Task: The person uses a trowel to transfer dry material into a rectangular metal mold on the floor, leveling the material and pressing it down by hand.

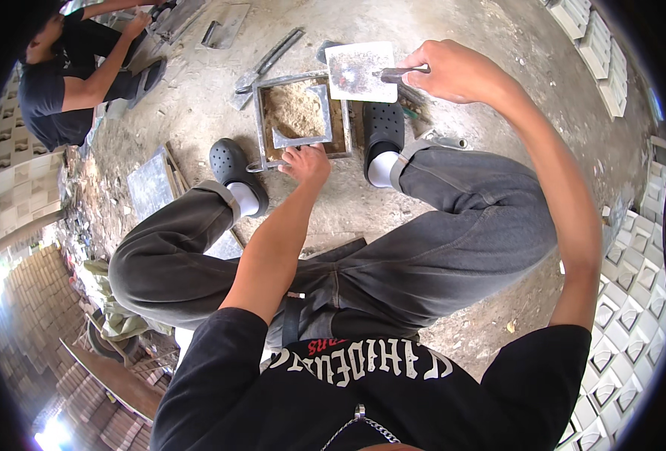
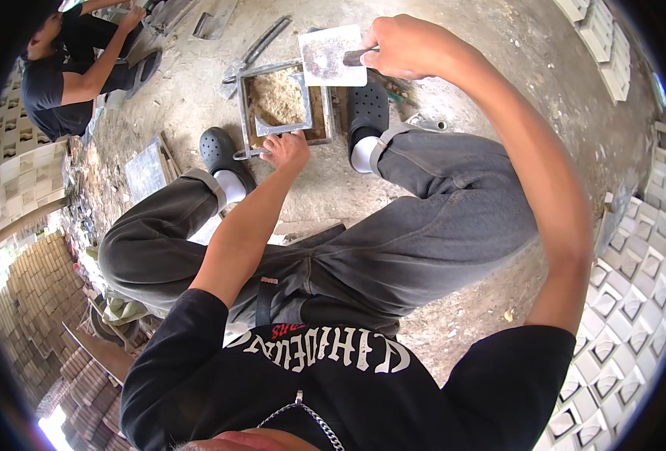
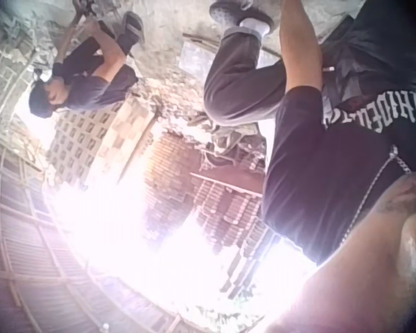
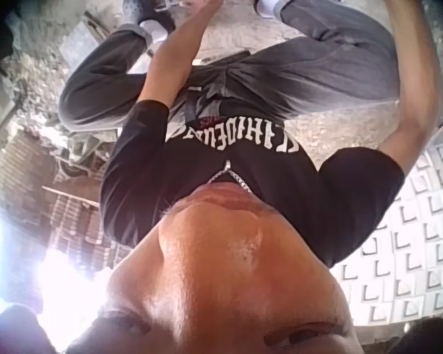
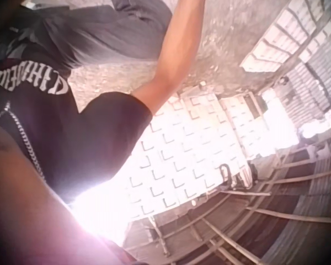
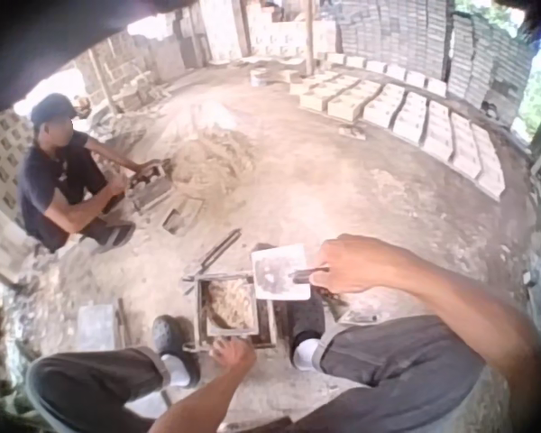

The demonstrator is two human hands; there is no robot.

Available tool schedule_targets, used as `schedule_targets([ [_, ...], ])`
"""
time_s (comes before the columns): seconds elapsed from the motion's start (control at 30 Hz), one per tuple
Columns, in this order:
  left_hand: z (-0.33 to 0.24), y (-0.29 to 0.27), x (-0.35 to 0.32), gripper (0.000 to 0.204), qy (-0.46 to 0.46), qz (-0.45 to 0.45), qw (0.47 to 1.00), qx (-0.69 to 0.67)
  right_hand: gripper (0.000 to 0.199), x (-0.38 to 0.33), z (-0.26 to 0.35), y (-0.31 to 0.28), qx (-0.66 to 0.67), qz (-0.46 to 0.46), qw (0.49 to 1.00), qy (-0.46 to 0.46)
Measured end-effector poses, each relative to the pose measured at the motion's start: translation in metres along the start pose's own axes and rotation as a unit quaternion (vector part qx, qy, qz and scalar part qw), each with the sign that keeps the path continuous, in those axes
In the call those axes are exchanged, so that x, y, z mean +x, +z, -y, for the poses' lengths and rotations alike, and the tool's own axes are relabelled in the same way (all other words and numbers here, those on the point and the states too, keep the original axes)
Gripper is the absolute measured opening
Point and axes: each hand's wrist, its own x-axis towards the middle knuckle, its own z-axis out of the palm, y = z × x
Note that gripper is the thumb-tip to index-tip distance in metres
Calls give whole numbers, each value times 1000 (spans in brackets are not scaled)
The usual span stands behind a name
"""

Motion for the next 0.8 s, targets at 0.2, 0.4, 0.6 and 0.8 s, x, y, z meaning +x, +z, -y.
schedule_targets([
  [0.2, 15, 6, 5, 38, 4, -38, 999, -22, 32, 6, 3, 3, -4, 32, 999, 35],
  [0.4, 6, -10, -19, 39, 34, -57, 997, -43, 33, 9, -10, 9, -37, -1, 999, -7],
  [0.6, -6, -10, -46, 39, 209, -54, 976, -25, 32, 9, -3, 3, -2, 30, 999, 11],
  [0.8, -27, -37, -27, 41, 300, 111, 940, 118, 30, 5, 6, -1, 4, 40, 998, 39],
])
